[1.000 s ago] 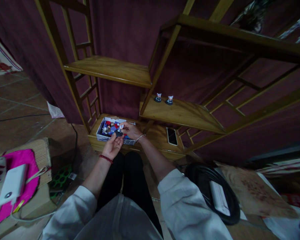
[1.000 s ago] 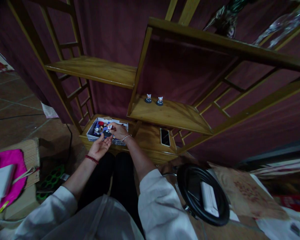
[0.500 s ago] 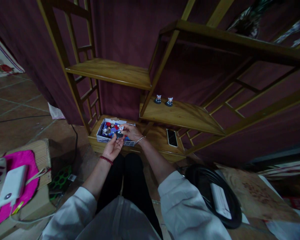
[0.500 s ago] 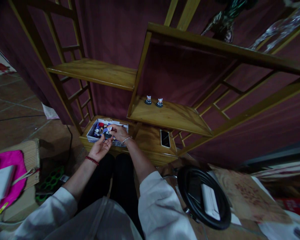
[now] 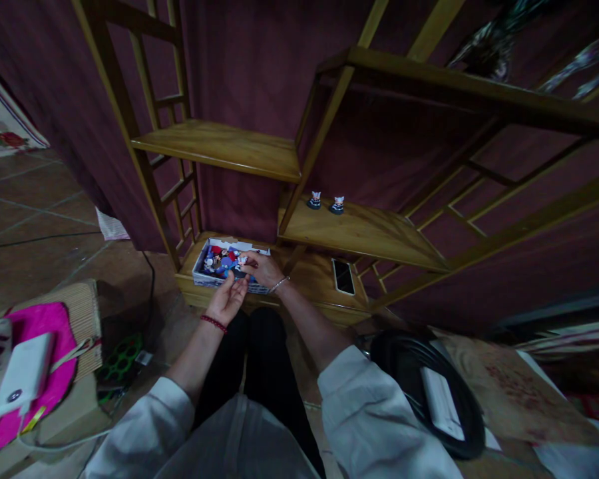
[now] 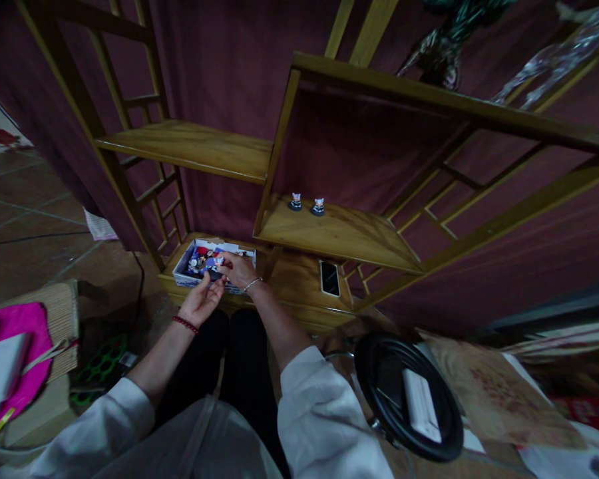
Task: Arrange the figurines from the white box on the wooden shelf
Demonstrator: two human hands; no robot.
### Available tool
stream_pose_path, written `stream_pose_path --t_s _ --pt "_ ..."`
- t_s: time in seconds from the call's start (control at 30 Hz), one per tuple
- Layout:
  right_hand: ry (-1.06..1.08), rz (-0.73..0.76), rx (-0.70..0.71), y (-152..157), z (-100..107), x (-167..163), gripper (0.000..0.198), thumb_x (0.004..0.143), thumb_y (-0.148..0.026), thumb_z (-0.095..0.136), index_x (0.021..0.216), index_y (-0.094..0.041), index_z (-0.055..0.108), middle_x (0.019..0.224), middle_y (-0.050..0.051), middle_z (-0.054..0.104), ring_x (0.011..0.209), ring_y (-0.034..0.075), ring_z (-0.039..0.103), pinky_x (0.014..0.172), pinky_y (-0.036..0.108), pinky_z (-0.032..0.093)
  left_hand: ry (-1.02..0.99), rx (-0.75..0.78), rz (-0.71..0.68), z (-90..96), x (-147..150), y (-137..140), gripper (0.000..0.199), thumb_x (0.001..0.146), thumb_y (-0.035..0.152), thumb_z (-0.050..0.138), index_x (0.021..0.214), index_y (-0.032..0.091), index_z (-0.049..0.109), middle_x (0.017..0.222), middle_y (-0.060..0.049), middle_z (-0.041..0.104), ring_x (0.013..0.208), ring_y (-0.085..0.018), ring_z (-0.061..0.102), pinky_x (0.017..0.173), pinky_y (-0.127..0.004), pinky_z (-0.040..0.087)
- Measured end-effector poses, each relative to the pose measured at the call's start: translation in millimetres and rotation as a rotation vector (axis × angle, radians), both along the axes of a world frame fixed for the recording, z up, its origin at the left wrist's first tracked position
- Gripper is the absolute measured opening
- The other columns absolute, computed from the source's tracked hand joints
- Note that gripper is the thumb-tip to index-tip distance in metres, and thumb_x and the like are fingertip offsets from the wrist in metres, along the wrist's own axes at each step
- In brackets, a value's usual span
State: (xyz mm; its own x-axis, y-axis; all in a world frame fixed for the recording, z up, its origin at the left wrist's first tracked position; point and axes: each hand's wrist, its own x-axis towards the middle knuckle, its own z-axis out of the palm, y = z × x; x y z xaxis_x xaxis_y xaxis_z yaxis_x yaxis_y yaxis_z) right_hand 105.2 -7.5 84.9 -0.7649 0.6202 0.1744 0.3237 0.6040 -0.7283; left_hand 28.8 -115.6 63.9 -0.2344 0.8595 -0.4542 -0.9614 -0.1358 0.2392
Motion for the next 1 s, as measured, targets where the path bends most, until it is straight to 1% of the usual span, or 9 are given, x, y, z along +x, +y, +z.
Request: stream_pose_path --t_s 0.17,0.27,0.43,0.6,0.7,0.8,0.9,1.0 --pt "-0.019 -0.024 0.031 -4 4 3 0.025 0.071 -0.025 0.059 0.096 -0.026 0.059 0.072 -0.004 0.063 0.067 0.010 0.058 0.064 0.020 0.043 0.016 -0.027 0.016 -4.9 1 1 0.009 0.081 0.016 0.050 0.074 0.012 0.055 0.071 -0.006 0.060 0.075 -0.013 0.062 0.064 -0.020 0.052" --pt "-0.019 -0.049 0.030 -7 2 5 0.023 0.071 -0.025 0.059 0.094 -0.025 0.059 0.071 -0.004 0.062 0.066 0.010 0.058 0.062 0.019 0.043 0.063 -0.030 0.020 -11.2 3 1 0.009 0.077 0.012 0.054 0.069 0.014 0.053 0.070 -0.004 0.060 0.077 -0.013 0.062 0.064 -0.021 0.051" --pt "-0.013 -0.098 0.039 -11 -2 6 0.020 0.071 -0.027 0.059 0.090 -0.023 0.059 0.069 -0.004 0.061 0.062 0.009 0.055 0.061 0.019 0.042 0.106 0.002 0.031 -18.9 5 -1 0.010 0.074 0.007 0.057 0.073 0.017 0.055 0.067 0.000 0.059 0.076 -0.013 0.063 0.063 -0.020 0.049" --pt "-0.041 -0.140 0.027 -15 -3 6 0.023 0.070 -0.031 0.059 0.092 -0.024 0.059 0.067 -0.005 0.060 0.059 0.009 0.054 0.060 0.019 0.041 0.148 0.006 0.026 -21.3 6 -1 0.014 0.073 0.006 0.058 0.078 0.019 0.058 0.071 0.001 0.061 0.075 -0.011 0.062 0.062 -0.019 0.047" --pt "-0.058 -0.179 0.012 -16 -4 5 0.025 0.070 -0.033 0.059 0.093 -0.024 0.059 0.067 -0.004 0.060 0.059 0.009 0.053 0.058 0.019 0.040 0.184 0.008 0.027 -21.6 6 -1 0.015 0.072 0.007 0.059 0.080 0.020 0.058 0.075 0.001 0.062 0.074 -0.011 0.061 0.058 -0.016 0.045" --pt "-0.070 -0.205 0.026 -17 -3 3 0.025 0.069 -0.033 0.058 0.092 -0.024 0.060 0.068 -0.004 0.060 0.061 0.010 0.054 0.058 0.020 0.040 0.205 0.040 0.030 -21.9 7 0 0.015 0.072 0.006 0.059 0.080 0.020 0.059 0.077 0.001 0.062 0.072 -0.010 0.061 0.055 -0.015 0.043" --pt "-0.083 -0.228 0.053 -20 0 2 0.024 0.069 -0.034 0.058 0.091 -0.024 0.060 0.069 -0.003 0.060 0.062 0.011 0.054 0.058 0.021 0.040 0.210 0.077 0.042 -22.5 7 0 0.015 0.073 0.006 0.058 0.079 0.019 0.059 0.077 0.002 0.062 0.070 -0.009 0.060 0.057 -0.016 0.044" --pt "-0.091 -0.274 0.044 -25 3 2 0.024 0.069 -0.035 0.058 0.091 -0.024 0.060 0.069 -0.003 0.061 0.060 0.011 0.054 0.058 0.022 0.040 0.214 0.084 0.046 -23.0 7 1 0.015 0.072 0.006 0.059 0.079 0.019 0.059 0.077 0.002 0.063 0.068 -0.008 0.059 0.057 -0.016 0.044"
